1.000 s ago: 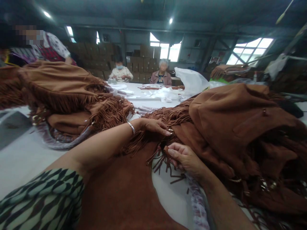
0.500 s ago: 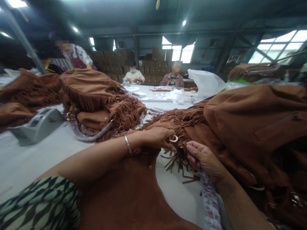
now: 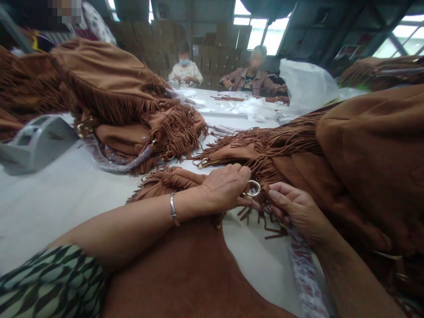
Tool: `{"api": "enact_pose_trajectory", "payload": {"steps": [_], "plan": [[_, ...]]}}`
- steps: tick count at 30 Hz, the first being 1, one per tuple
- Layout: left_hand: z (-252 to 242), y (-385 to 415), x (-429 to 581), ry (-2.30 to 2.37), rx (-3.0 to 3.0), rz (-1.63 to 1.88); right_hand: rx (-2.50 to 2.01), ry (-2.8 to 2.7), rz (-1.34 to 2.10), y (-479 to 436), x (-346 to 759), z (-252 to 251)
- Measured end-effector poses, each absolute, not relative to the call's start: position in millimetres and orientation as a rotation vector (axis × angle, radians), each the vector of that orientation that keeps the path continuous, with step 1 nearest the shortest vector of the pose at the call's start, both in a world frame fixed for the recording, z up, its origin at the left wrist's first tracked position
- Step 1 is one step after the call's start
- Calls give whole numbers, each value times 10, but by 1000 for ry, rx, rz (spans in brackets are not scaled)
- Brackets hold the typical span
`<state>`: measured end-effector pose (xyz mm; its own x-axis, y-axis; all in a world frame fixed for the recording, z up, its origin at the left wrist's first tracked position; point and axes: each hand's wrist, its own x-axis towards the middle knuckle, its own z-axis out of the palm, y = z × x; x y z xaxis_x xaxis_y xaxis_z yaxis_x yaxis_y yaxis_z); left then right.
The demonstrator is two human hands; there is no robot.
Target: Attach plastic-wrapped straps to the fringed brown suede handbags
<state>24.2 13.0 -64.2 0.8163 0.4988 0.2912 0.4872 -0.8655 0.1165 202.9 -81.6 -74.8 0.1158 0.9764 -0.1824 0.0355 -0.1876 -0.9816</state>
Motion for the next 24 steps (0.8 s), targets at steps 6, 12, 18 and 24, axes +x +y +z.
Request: {"api": "enact_pose_trajectory", "payload": {"steps": [6, 12, 18, 24], "plan": [[-609, 166, 161, 599, 2879, 444, -1388, -1030, 1331, -778, 2004, -831], [-622, 232, 122, 413, 2844, 413, -1374, -1022, 1407, -822, 1982, -793], [-643, 261, 116, 237, 2843, 359, -1370, -954, 1368, -815, 1881, -799], [-646, 270, 107, -3, 2880, 264, -1465, -1124, 1382, -846, 1838, -747]]}}
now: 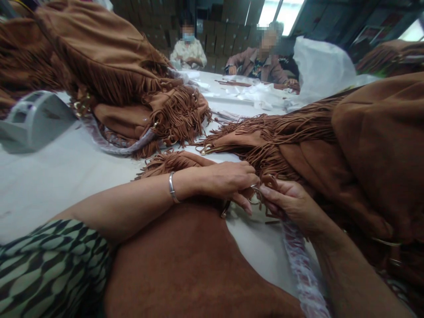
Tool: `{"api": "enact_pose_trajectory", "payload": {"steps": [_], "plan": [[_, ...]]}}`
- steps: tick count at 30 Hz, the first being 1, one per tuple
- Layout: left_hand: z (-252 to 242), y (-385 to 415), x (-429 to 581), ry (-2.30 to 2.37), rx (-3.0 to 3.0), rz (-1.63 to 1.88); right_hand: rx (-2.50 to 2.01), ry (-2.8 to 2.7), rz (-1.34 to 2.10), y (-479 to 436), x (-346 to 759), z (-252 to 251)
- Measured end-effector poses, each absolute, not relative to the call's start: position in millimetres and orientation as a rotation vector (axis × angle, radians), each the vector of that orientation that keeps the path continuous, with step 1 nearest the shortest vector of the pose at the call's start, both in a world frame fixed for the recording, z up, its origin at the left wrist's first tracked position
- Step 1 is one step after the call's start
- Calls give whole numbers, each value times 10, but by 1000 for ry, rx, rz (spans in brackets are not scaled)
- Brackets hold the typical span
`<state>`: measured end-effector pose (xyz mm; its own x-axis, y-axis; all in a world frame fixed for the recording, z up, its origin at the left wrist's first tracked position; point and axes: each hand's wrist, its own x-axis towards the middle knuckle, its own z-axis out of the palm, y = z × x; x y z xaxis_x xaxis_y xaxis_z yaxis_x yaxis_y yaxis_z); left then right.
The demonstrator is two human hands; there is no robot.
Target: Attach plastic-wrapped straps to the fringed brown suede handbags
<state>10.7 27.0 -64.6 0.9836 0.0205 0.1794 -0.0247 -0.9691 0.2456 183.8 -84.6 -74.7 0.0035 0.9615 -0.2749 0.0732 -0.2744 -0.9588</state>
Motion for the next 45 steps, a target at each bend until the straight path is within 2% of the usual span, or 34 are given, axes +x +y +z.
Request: {"api": "enact_pose_trajectory", "payload": {"steps": [4, 11, 17, 22, 29, 37, 45], "plan": [[-639, 280, 121, -19, 2861, 256, -1486, -1241, 1382, -861, 1782, -720], [-677, 240, 177, 455, 2870, 428, -1278, -652, 930, -835, 1409, -900], [-647, 260, 114, 169, 2895, 385, -1280, -689, 1295, -811, 1648, -808], [-644, 318, 96, -14, 2848, 366, -1345, -801, 1391, -845, 1766, -741], [-552, 340, 62, 12, 2842, 213, -1405, -847, 1197, -872, 1691, -763], [-587, 330, 50, -81, 2881, 228, -1460, -808, 1317, -832, 1711, -795], [-587, 217, 107, 238, 2919, 308, -1422, -775, 1086, -866, 1613, -753]]}}
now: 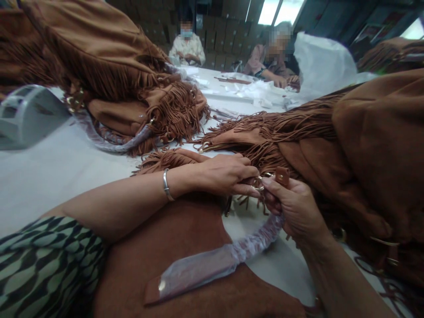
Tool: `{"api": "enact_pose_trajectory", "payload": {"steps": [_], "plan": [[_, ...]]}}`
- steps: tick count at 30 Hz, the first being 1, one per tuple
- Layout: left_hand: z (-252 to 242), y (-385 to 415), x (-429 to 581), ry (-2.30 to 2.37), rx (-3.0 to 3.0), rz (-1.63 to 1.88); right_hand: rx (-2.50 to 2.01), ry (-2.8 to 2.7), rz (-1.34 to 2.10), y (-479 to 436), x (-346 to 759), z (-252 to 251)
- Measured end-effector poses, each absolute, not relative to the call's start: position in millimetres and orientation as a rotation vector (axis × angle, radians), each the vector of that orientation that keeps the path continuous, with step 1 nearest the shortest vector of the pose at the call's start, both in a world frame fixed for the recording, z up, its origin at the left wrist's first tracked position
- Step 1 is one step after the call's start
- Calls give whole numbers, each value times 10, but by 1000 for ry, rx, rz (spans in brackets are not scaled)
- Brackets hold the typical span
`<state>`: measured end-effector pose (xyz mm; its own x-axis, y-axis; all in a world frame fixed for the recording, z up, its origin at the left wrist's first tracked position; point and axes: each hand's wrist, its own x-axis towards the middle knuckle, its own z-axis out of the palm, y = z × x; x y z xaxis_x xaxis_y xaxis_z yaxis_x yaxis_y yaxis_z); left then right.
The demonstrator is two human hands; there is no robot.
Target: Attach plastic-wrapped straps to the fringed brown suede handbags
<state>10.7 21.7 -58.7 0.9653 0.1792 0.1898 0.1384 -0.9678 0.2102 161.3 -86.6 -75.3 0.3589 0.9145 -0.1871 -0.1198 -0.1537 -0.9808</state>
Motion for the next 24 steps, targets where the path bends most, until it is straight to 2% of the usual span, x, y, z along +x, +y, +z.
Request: {"api": "enact_pose_trajectory", "payload": {"steps": [6, 11, 16, 24], "plan": [[-563, 165, 111, 304, 2967, 277, -1453, -819, 1046, -860, 1613, -738], [-628, 231, 141, 262, 2971, 255, -1552, -1178, 1169, -896, 1892, -688], [-655, 258, 149, 326, 2950, 282, -1666, -1385, 1068, -918, 2049, -667], [-636, 296, 87, 165, 2940, 262, -1633, -1397, 1186, -963, 1896, -564]]}}
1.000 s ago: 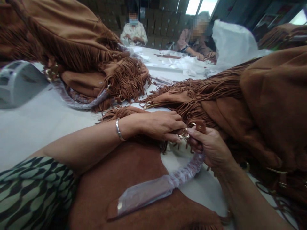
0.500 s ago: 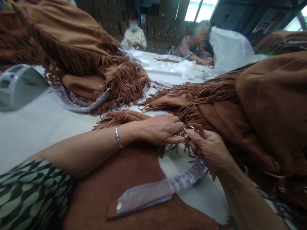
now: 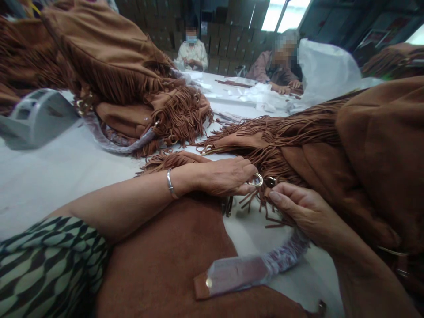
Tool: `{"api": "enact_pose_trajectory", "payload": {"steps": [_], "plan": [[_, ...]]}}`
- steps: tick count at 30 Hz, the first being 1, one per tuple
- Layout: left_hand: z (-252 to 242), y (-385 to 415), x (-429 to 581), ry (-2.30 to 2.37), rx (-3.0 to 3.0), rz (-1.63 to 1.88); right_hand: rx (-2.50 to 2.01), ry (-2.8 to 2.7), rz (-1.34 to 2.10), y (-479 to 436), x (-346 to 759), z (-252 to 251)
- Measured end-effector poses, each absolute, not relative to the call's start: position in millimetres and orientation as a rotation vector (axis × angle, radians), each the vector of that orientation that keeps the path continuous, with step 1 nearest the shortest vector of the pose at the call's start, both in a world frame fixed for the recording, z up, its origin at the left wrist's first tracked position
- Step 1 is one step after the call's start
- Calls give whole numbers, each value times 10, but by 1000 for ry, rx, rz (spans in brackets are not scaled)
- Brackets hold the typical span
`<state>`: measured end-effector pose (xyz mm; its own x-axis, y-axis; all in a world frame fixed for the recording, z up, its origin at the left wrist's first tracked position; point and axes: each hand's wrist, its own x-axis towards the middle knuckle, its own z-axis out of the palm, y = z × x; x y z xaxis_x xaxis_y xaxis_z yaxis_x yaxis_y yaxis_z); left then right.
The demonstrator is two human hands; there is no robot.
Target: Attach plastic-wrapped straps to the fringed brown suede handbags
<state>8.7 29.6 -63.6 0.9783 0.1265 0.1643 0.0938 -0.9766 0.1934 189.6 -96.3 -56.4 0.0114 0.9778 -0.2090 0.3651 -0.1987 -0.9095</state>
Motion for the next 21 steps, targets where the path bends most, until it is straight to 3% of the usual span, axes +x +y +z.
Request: {"api": "enact_pose_trajectory", "payload": {"steps": [6, 21], "plan": [[-619, 298, 108, 190, 2909, 259, -1507, -1322, 1329, -953, 1871, -658], [-647, 202, 164, 290, 3075, 282, -1470, -1525, 1043, -970, 1799, -674]]}}
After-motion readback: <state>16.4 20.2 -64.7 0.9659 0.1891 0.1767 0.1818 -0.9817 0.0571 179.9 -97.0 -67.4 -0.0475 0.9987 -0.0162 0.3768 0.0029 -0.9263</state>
